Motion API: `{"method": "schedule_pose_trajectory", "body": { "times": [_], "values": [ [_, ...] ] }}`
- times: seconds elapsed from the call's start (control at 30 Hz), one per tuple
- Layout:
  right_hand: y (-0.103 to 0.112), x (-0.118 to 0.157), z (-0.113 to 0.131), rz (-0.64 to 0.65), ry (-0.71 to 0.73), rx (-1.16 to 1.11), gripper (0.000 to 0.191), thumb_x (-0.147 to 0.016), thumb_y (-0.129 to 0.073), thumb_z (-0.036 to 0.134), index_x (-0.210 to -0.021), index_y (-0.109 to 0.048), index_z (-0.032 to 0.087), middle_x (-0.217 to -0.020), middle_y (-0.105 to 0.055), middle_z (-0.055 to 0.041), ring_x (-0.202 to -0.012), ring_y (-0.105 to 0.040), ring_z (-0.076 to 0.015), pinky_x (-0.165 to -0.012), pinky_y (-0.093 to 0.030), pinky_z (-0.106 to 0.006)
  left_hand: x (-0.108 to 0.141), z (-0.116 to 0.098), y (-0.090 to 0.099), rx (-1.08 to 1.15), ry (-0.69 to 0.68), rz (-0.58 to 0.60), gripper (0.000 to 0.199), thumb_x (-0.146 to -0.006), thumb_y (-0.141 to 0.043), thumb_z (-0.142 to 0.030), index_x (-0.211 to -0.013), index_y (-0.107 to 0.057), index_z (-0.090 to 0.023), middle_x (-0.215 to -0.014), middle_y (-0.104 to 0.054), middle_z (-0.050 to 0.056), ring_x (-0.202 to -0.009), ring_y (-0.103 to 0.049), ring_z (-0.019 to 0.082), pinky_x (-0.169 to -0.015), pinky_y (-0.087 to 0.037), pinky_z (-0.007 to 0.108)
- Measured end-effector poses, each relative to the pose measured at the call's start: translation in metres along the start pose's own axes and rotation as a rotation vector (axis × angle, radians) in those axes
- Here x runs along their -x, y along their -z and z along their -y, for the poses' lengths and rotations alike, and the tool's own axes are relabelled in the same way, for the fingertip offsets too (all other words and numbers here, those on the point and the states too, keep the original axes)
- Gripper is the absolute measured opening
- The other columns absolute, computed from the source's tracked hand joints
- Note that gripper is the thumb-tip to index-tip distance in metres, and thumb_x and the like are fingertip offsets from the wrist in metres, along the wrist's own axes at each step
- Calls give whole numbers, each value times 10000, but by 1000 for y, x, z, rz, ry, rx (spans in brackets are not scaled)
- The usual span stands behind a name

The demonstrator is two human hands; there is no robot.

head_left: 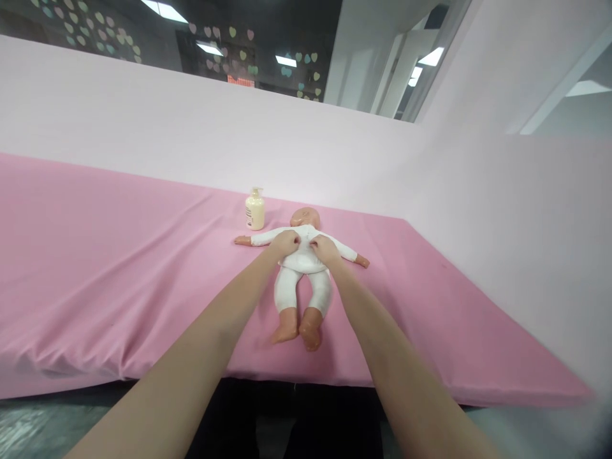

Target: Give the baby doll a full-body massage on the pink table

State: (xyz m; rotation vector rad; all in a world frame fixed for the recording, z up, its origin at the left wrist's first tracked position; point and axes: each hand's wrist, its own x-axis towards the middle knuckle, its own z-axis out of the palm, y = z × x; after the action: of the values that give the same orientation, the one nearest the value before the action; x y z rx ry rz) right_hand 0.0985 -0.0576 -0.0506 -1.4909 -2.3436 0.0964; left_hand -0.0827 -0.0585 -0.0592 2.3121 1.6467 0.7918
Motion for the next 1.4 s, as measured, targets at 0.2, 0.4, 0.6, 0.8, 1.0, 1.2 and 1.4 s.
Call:
{"method": "schedule_pose_trajectory", "body": {
  "times": [0.2, 0.4, 0.6, 0.8, 1.0, 1.2, 1.4],
  "values": [
    [-1, -13, -5, 14, -23, 27, 292, -992, -463, 130, -1097, -735, 118, -1186, -717, -114, -1114, -640, -212, -1009, -429, -282, -15, -1, -2, -64, -34, 7, 218, -848, -536, -146, -886, -750, -146, -917, -749, 87, -857, -657, 219, -851, -505, 329],
    [-4, -30, -4, 20, -42, 52, 321, -1013, -430, 163, -1165, -712, 166, -1239, -706, -113, -1137, -638, -213, -1014, -432, -286, -30, -4, -8, -90, -26, -26, 279, -858, -526, -157, -1025, -749, -162, -1026, -760, 112, -966, -687, 252, -897, -511, 340],
    [2, -43, -11, 0, -88, 48, 296, -997, -446, 157, -1050, -736, 128, -1149, -720, -160, -1095, -658, -261, -981, -454, -313, -40, 5, -1, -83, -19, -68, 312, -878, -480, -134, -1072, -725, -143, -1094, -745, 145, -1024, -683, 277, -946, -509, 372],
    [-8, -54, -8, -64, -43, -40, 325, -993, -489, 168, -1278, -641, 198, -1347, -638, -97, -1255, -572, -205, -1079, -398, -274, -46, -1, -16, -36, -76, -123, 353, -907, -474, -126, -1211, -651, -154, -1329, -652, 132, -1307, -544, 253, -1134, -411, 375],
    [-23, -31, -34, -158, -272, -92, 341, -1002, -469, 274, -1256, -623, 107, -1286, -643, -174, -1203, -598, -241, -1072, -416, -326, -24, 16, -23, -33, 140, -109, 277, -958, -474, -249, -1162, -637, -155, -1258, -667, 135, -1204, -594, 266, -1065, -440, 382],
    [-29, -8, -49, -110, -433, -139, 376, -1009, -401, 377, -1060, -684, 135, -1047, -732, -163, -1030, -682, -274, -925, -492, -354, -9, 33, -15, -48, 331, -14, 415, -987, -399, -426, -868, -686, -150, -948, -747, 173, -936, -699, 315, -818, -505, 397],
    [-30, -3, -50, -33, -459, -198, 555, -991, -372, 509, -982, -719, 76, -1100, -701, -294, -1132, -654, -400, -1026, -435, -494, -10, 33, -12, -32, 426, 61, 584, -970, -374, -548, -964, -716, -75, -1133, -722, 282, -1133, -658, 422, -971, -463, 486]
  ]
}}
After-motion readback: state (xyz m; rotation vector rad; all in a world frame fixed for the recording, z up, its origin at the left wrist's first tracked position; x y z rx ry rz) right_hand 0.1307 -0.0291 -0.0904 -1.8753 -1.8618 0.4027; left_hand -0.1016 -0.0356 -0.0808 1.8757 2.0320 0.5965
